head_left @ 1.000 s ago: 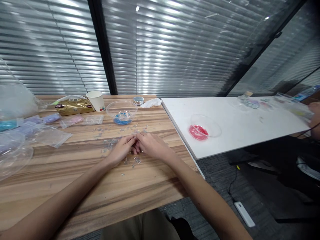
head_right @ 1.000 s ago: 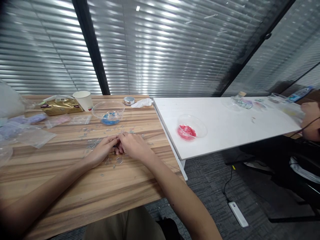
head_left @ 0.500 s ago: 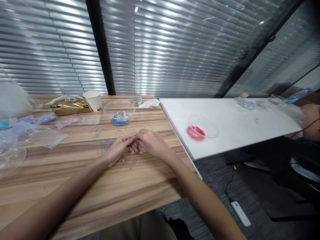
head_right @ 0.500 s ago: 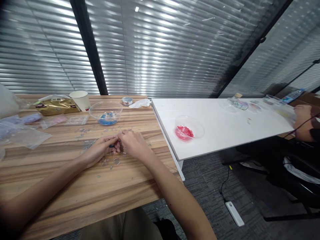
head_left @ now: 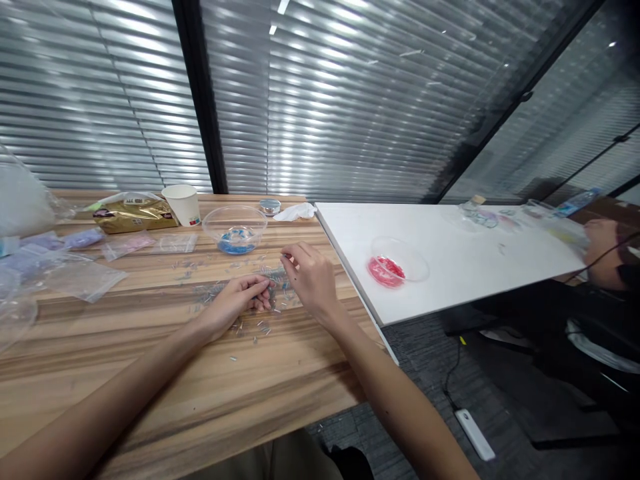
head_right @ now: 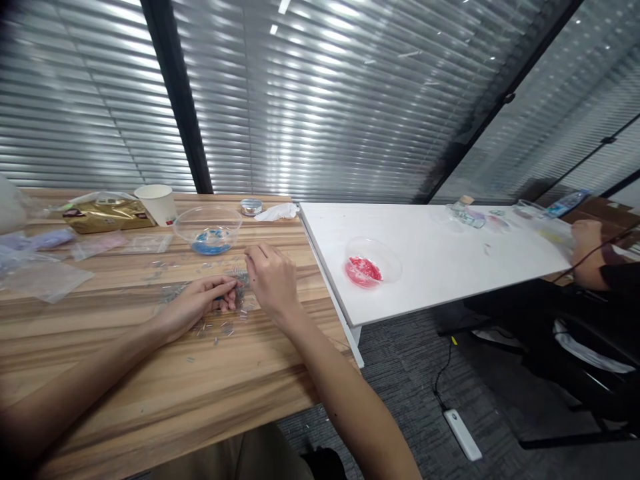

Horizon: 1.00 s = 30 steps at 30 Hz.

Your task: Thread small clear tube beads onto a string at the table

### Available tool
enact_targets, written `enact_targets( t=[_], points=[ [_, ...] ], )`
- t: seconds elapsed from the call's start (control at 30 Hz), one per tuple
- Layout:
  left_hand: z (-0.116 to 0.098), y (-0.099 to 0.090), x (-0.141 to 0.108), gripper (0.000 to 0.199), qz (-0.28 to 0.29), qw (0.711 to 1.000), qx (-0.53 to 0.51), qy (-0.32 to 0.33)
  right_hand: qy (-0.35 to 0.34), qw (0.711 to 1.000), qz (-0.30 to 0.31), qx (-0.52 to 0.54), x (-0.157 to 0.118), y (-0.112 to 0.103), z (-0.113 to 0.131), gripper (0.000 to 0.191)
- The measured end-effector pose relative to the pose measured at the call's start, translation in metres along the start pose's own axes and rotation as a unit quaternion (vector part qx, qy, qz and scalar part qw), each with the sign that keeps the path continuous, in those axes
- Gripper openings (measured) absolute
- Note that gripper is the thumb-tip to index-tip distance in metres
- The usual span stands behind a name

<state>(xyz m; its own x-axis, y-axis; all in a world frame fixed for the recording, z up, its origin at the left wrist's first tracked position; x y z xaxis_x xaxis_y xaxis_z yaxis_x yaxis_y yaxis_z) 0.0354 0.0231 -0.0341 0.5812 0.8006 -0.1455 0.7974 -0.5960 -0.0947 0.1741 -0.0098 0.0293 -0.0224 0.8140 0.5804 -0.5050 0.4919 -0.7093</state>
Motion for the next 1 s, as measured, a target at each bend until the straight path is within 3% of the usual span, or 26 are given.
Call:
enact_targets(
  t=[0.3,0.77,1.0],
  points=[
    [-0.006,0.002,-0.002,0.033,0.000,0.998,0.058,0.013,0.038,0.993,-0.041,0.103,0.001,-0.002,0.000,0.008],
    [-0.003,0.001,0.001,0.034,-0.002,0.999,0.045,0.015,0.038,0.995,0.063,0.069,-0.004,0.008,0.013,0.013],
    [0.000,0.000,0.001,0.031,0.004,0.999,0.036,0.009,0.011,0.994,0.041,0.098,-0.005,0.008,0.015,0.013]
  ],
)
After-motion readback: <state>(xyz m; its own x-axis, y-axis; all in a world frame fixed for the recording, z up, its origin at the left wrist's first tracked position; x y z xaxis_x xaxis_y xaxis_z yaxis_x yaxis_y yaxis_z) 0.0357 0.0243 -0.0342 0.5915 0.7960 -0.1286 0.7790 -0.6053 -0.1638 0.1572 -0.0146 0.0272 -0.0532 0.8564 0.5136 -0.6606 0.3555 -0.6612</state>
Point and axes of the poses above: each hand's wrist, its own x-axis towards the middle knuckle, its own y-axis out of the palm, z = x × y, the point moved 4 cm from there along x, towards the middle knuckle, and after that the axes turned 6 degrees about x, right-handed, at the moved point
